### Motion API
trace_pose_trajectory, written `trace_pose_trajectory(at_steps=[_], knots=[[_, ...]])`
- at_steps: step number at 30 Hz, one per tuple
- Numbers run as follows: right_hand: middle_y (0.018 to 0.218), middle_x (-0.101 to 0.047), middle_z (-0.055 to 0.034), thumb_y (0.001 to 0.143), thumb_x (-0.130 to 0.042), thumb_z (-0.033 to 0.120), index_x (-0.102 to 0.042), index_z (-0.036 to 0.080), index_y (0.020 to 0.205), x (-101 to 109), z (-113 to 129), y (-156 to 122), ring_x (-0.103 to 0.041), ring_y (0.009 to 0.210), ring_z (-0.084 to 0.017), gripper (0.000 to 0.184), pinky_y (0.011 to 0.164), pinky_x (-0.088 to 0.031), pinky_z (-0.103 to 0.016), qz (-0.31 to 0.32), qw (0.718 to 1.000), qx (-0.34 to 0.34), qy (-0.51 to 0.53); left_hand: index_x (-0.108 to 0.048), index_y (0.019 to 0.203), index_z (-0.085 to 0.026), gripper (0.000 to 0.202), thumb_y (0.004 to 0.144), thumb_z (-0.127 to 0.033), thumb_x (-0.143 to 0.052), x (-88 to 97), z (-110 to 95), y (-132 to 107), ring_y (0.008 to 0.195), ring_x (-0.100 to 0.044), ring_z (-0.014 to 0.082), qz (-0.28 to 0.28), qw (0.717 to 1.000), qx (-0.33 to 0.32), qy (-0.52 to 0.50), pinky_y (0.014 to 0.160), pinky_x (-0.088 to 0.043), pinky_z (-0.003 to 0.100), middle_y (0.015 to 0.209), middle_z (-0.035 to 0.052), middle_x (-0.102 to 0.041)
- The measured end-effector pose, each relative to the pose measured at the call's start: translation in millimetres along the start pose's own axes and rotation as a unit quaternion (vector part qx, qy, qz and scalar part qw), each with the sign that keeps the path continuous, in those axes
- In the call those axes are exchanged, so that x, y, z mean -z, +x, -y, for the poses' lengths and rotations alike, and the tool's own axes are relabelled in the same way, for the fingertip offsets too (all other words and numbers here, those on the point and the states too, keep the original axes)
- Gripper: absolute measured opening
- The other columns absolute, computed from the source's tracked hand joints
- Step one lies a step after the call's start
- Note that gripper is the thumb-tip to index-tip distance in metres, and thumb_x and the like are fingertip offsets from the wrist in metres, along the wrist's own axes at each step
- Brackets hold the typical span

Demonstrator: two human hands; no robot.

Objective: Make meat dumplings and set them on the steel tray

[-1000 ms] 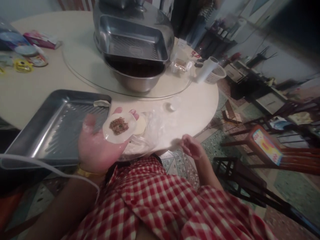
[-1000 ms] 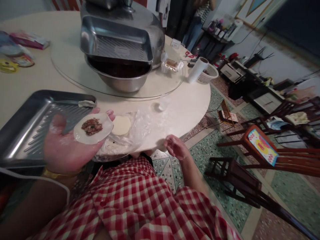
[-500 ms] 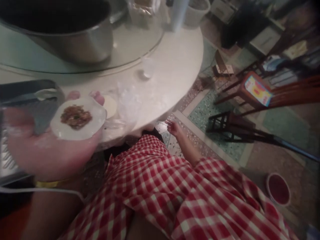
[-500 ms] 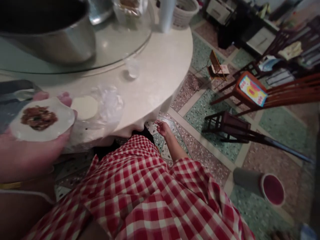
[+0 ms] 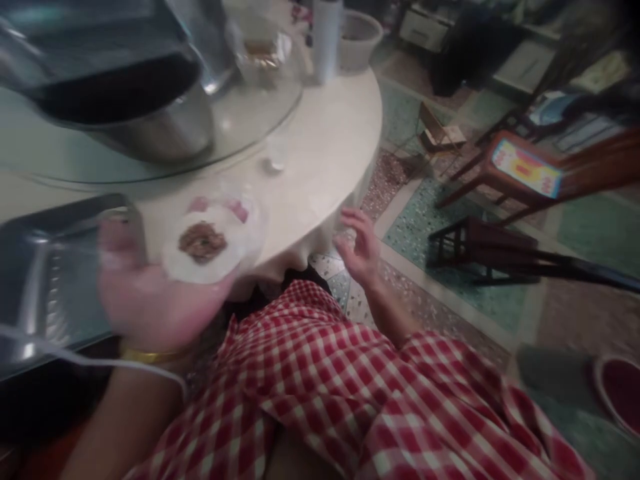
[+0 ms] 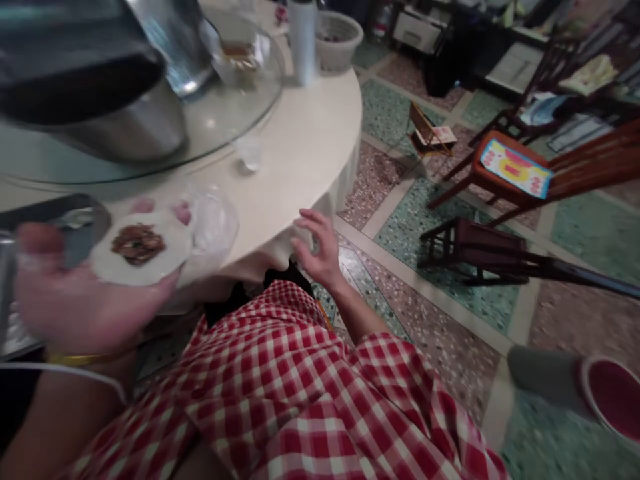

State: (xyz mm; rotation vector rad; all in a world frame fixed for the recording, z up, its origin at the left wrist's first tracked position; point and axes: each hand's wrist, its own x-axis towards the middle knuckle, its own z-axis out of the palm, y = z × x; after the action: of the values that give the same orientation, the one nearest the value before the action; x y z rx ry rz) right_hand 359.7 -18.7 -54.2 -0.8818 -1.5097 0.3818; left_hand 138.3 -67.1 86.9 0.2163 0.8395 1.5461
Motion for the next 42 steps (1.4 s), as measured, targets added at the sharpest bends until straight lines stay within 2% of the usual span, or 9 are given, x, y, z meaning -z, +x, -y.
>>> trace_pose_trajectory(at_steps=[2, 5, 11, 16, 19, 23, 27, 35, 42], knots=[[0.131, -0.053, -0.003, 0.083, -0.062, 0.026, -0.057, 0.032, 0.119, -21.7, 20.7, 11.7, -0.053, 0.118, -0.022, 0.036, 0.097, -0.048, -0.044, 0.05, 0.986, 0.144, -0.069, -0.049, 0.129, -0.007, 0.069, 0.09, -0.062, -0.038, 1.2, -5.5, -0.1, 0.118, -0.06, 0.031, 0.034, 0.999, 0.011, -0.018, 0.101, -0.049, 0.051, 0.125, 0.0207, -0.064], [0.138, -0.046, -0.0049, 0.084, -0.062, 0.027, -0.058, 0.03, 0.118, -58.0, 40.7, 27.8, -0.051, 0.119, -0.023, 0.034, 0.096, -0.048, -0.042, 0.061, 0.951, 0.288, -0.096, -0.05, 0.132, -0.011, 0.069, 0.093, -0.063, -0.027, 8.0, -20.6, 1.8, 0.122, -0.057, 0.0329, 0.022, 0.997, 0.047, -0.054, 0.102, -0.047, 0.052, 0.124, 0.0204, -0.064], [0.138, -0.046, -0.0004, 0.082, -0.065, 0.025, -0.064, 0.036, 0.111, -112.3, 49.9, 45.9, -0.044, 0.121, -0.02, 0.032, 0.099, -0.044, -0.037, 0.045, 0.922, 0.376, -0.082, -0.045, 0.14, -0.019, 0.066, 0.093, -0.063, -0.03, 27.6, -40.8, 7.0, 0.129, -0.053, 0.0292, 0.051, 0.988, 0.109, -0.093, 0.102, -0.045, 0.044, 0.132, 0.014, -0.061], [0.133, -0.049, 0.0013, 0.08, -0.068, 0.028, -0.064, 0.038, 0.108, -125.4, 48.1, 55.4, -0.045, 0.12, -0.018, 0.03, 0.098, -0.045, -0.034, 0.033, 0.901, 0.42, -0.101, -0.036, 0.147, -0.021, 0.069, 0.092, -0.063, -0.032, 43.8, -44.2, 19.5, 0.131, -0.05, 0.0311, 0.103, 0.976, 0.132, -0.142, 0.1, -0.045, 0.046, 0.139, 0.015, -0.056], [0.125, -0.054, 0.0009, 0.081, -0.067, 0.037, -0.064, 0.042, 0.109, -126.5, 45.8, 57.8, -0.045, 0.119, -0.019, 0.029, 0.096, -0.047, -0.034, 0.057, 0.886, 0.438, -0.138, -0.036, 0.148, -0.019, 0.071, 0.093, -0.063, -0.029, 47.8, -46.5, 24.2, 0.126, -0.054, 0.0321, 0.111, 0.973, 0.135, -0.151, 0.09, -0.051, 0.044, 0.137, 0.0169, -0.058], [0.12, -0.055, 0.0031, 0.078, -0.068, 0.037, -0.064, 0.047, 0.105, -129.7, 40.8, 55.5, -0.047, 0.115, -0.019, 0.029, 0.096, -0.046, -0.036, 0.094, 0.901, 0.411, -0.101, -0.038, 0.146, -0.018, 0.069, 0.094, -0.061, -0.028, 50.2, -50.9, 26.0, 0.117, -0.061, 0.0312, 0.096, 0.974, 0.132, -0.157, 0.078, -0.055, 0.04, 0.129, 0.0174, -0.063], [0.12, -0.056, 0.0042, 0.077, -0.067, 0.033, -0.062, 0.048, 0.105, -135.9, 36.1, 52.8, -0.048, 0.114, -0.021, 0.032, 0.099, -0.043, -0.041, 0.12, 0.916, 0.379, -0.053, -0.041, 0.145, -0.021, 0.068, 0.092, -0.062, -0.031, 52.0, -53.4, 27.4, 0.117, -0.06, 0.0322, 0.086, 0.973, 0.136, -0.168, 0.082, -0.054, 0.044, 0.128, 0.0155, -0.063], [0.116, -0.06, 0.0044, 0.077, -0.067, 0.038, -0.062, 0.051, 0.108, -144.8, 21.1, 51.1, -0.05, 0.113, -0.022, 0.033, 0.099, -0.044, -0.042, 0.158, 0.91, 0.374, -0.076, -0.044, 0.141, -0.018, 0.066, 0.094, -0.06, -0.028, 49.0, -57.0, 32.1, 0.122, -0.057, 0.0324, 0.056, 0.979, 0.121, -0.152, 0.093, -0.049, 0.05, 0.129, 0.0166, -0.062], [0.11, -0.062, 0.0048, 0.075, -0.071, 0.045, -0.062, 0.052, 0.107, -144.9, 16.4, 68.6, -0.052, 0.112, -0.021, 0.034, 0.1, -0.044, -0.04, 0.103, 0.896, 0.427, -0.056, -0.041, 0.142, -0.019, 0.068, 0.091, -0.063, -0.035, 51.9, -63.4, 33.3, 0.127, -0.054, 0.0321, 0.083, 0.977, 0.12, -0.157, 0.101, -0.044, 0.048, 0.135, 0.017, -0.059]])
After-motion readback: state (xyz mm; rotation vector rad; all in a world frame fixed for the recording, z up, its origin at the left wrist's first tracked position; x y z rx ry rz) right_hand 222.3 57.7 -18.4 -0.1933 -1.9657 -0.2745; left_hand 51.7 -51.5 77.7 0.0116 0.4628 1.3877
